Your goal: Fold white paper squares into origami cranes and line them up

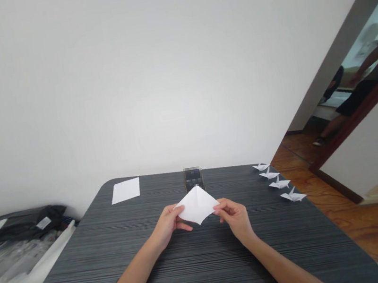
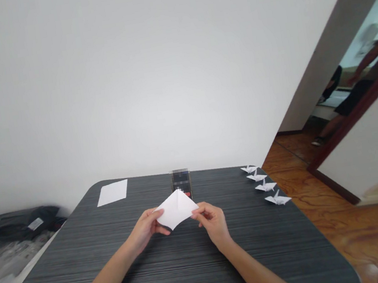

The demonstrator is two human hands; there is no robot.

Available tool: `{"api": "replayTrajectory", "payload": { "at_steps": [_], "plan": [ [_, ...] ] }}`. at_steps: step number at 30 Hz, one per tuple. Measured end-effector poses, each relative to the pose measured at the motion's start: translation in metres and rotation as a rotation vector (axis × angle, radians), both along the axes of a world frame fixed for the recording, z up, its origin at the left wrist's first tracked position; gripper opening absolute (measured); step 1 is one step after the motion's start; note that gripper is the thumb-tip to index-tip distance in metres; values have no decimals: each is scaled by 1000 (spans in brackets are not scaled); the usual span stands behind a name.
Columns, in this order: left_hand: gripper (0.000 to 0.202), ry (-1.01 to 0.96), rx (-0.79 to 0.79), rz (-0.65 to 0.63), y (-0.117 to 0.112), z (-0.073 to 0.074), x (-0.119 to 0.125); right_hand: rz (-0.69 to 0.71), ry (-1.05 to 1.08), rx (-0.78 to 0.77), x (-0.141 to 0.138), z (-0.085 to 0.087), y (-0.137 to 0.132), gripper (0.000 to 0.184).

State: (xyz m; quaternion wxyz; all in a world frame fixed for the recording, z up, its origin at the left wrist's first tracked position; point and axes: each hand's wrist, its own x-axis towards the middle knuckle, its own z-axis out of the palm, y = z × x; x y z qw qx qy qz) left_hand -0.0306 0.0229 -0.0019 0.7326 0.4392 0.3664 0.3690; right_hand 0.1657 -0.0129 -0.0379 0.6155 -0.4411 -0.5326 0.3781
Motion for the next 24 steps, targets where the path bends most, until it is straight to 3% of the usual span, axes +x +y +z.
{"api": "replayTrajectory", "payload": {
  "at_steps": [4, 7, 11, 15, 20, 24],
  "plan": [
    [48, 17, 167, 47, 1, 0, -4, -6, 24, -57, 0, 1, 0, 6],
    [33, 63, 308, 45, 5, 0, -8, -17, 37, -85, 2, 2, 1, 9],
    [32, 169, 486, 47, 9, -2, -13, -10, 59, -87, 3, 2, 2, 9],
    [25, 248, 540, 131, 13, -5, -17, -8, 77, -86, 3, 4, 1, 9],
    [7, 190, 596, 204, 15, -7, -18, 8, 102, -93, 1, 7, 0, 9],
    [6, 147, 583, 216, 12, -6, -15, 32, 148, -110, 0, 9, 0, 12]
  ]
}}
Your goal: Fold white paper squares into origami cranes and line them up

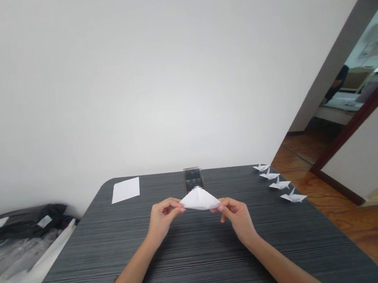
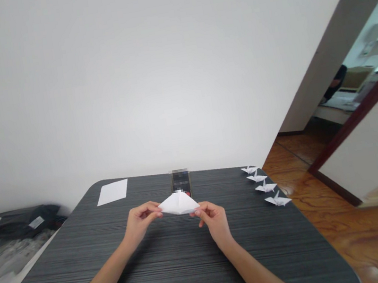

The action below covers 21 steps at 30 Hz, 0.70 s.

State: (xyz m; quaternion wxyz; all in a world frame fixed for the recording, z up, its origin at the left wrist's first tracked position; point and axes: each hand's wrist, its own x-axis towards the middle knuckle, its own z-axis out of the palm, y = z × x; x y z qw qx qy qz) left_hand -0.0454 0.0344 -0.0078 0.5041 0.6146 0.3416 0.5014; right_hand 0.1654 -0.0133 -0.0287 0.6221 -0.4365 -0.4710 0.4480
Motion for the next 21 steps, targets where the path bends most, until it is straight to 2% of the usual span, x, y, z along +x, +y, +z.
{"api": "replayTrajectory", "payload": {
  "at_steps": [11, 14, 17, 21],
  "plan": [
    [17, -39, -95, -24, -8, -8, 15, -10, 251, -230, -3, -3, 1, 27],
    [19, -34, -101, -18, -9, -9, 17, -8, 292, -251, -4, -4, 1, 29],
    [22, -25, -139, -25, -9, -8, 17, -55, 215, -210, -5, -4, 1, 28],
    [25, 48, -231, -140, -6, -7, 13, -118, 21, -83, -2, -2, 0, 27]
  ]
}}
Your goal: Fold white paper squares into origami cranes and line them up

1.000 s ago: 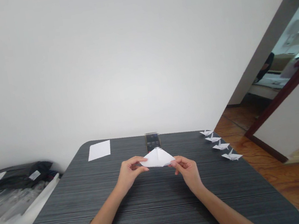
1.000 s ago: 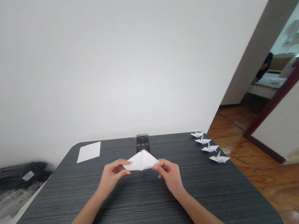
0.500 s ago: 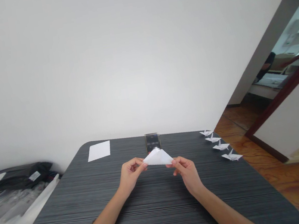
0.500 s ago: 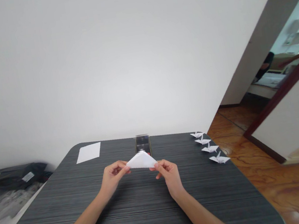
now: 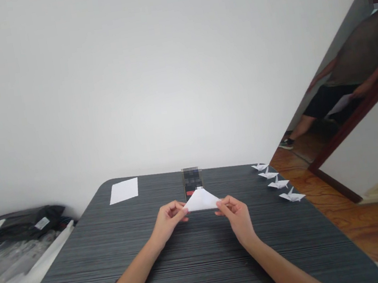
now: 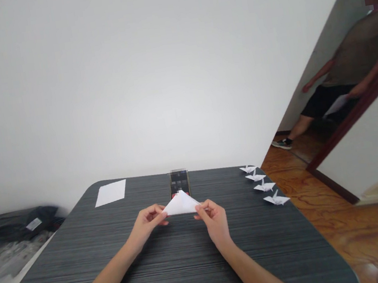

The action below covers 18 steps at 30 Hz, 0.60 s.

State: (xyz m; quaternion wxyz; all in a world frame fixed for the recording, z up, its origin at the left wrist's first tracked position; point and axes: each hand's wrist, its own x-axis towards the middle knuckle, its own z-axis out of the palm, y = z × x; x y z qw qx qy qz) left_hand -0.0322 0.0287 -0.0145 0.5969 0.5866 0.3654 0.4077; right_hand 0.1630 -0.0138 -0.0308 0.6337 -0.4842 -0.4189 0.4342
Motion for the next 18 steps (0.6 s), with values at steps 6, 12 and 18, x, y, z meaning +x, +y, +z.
{"api": "replayTrajectory", "payload": {
  "at_steps": [6, 12, 18],
  "plan": [
    [21, 96, 109, -128, 2, 2, -4, 129, -171, 33, 3, -2, -1, 23],
    [18, 78, 167, -177, 2, 3, -5, 276, -335, 78, -1, -4, -6, 22],
    [31, 8, 146, -117, 2, 0, -4, 279, -321, 50, -3, -5, -5, 22]
  ]
}}
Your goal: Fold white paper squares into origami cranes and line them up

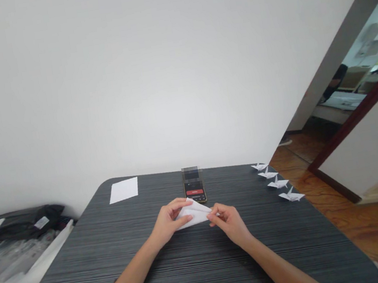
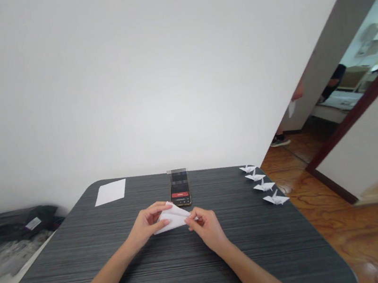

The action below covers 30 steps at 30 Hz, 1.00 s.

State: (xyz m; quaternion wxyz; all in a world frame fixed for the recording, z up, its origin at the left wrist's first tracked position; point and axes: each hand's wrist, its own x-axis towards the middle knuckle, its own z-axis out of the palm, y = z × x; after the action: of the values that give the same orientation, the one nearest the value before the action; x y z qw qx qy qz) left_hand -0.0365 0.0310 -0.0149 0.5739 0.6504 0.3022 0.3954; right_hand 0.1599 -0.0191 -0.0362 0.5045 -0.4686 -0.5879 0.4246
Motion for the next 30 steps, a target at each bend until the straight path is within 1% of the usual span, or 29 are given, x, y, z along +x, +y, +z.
{"api": "replayTrajectory", "payload": {
  "at_steps": [2, 6, 9, 14, 17, 19, 21, 22, 25, 30],
  "plan": [
    [31, -8, -9, 35, 0, 0, 0, -1, 27, -21, -1, 0, 1, 23],
    [24, 6, -26, 121, -2, 1, 3, -26, 102, -58, -3, 1, 1, 25],
    [22, 24, -47, 179, -6, 4, 6, -29, 113, -77, -4, 2, 1, 26],
    [22, -11, -183, 217, -8, 3, 10, -43, 109, -85, -5, 1, 0, 24],
    [23, -21, -164, 242, -7, 1, 9, -52, 100, -91, -6, 2, 0, 25],
    [32, -25, -126, 238, -7, 1, 9, -46, 94, -96, -5, 3, 1, 26],
    [41, 2, -107, 192, -7, 1, 9, -27, 82, -102, -5, 4, 2, 27],
    [40, 27, -106, 161, -8, 1, 9, -16, 75, -106, -4, 4, 2, 27],
    [30, 88, -127, 100, -10, 2, 9, 0, 62, -112, -3, 5, 2, 26],
    [27, 92, -180, 92, -10, 1, 11, 6, 68, -119, -3, 6, 1, 24]
  ]
}}
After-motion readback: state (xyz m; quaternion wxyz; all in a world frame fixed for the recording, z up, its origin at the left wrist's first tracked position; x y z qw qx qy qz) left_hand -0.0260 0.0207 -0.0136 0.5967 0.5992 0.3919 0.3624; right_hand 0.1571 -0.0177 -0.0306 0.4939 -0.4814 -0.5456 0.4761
